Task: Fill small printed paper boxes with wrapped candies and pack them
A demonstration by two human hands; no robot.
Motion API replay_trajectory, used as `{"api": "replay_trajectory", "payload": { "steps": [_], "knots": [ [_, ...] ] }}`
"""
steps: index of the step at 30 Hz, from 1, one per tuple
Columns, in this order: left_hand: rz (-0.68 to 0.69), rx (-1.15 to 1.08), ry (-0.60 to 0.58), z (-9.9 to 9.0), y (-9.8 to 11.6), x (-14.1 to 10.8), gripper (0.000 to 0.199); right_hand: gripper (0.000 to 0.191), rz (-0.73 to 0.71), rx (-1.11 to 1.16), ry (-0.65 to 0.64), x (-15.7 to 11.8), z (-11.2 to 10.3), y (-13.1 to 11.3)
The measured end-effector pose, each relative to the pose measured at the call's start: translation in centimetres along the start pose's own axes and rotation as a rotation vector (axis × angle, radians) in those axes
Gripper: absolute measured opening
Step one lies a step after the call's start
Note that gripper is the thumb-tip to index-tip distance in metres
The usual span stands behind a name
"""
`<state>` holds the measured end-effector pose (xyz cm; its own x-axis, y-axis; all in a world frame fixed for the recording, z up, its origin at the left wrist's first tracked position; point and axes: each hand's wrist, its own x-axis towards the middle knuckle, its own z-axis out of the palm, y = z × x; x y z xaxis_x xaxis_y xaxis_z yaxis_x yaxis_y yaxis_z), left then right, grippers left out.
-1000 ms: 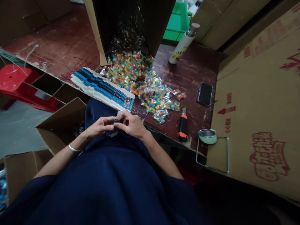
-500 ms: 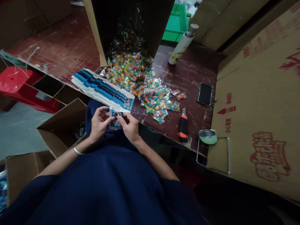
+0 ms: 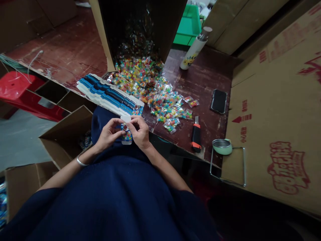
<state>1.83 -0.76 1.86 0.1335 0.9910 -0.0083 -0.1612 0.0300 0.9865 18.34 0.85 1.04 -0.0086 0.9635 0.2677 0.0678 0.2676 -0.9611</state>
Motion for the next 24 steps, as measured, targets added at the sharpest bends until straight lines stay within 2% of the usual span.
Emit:
{"api": "replay_trajectory", "payload": {
  "steps": [4,9,15,20,24],
  "knots": [
    [0.014,-0.004,0.043,0.3,0.3,-0.1,0.051,0.033,0.047,0.116,0.021,0.6,0.2,-0.9],
    [0.012,0.031,-0.017,-0.5,0.6,-0.2,0.048,0.040,0.121,0.152,-0.172,1.8,-0.6,-1.8],
    [0.008,0.065,-0.116,-1.3,0.6,-0.2,0.052,0.035,0.190,0.025,-0.191,3.1,-1.9,-1.6],
    [0.009,0.054,-0.119,-1.1,0.7,-0.3,0.058,0.033,0.107,-0.002,-0.231,3.2,-2.2,-1.9],
    [-0.007,0.027,-0.085,-0.7,0.6,-0.6,0.045,0.030,-0.058,-0.051,-0.296,2.1,-2.1,-2.0]
  ]
}}
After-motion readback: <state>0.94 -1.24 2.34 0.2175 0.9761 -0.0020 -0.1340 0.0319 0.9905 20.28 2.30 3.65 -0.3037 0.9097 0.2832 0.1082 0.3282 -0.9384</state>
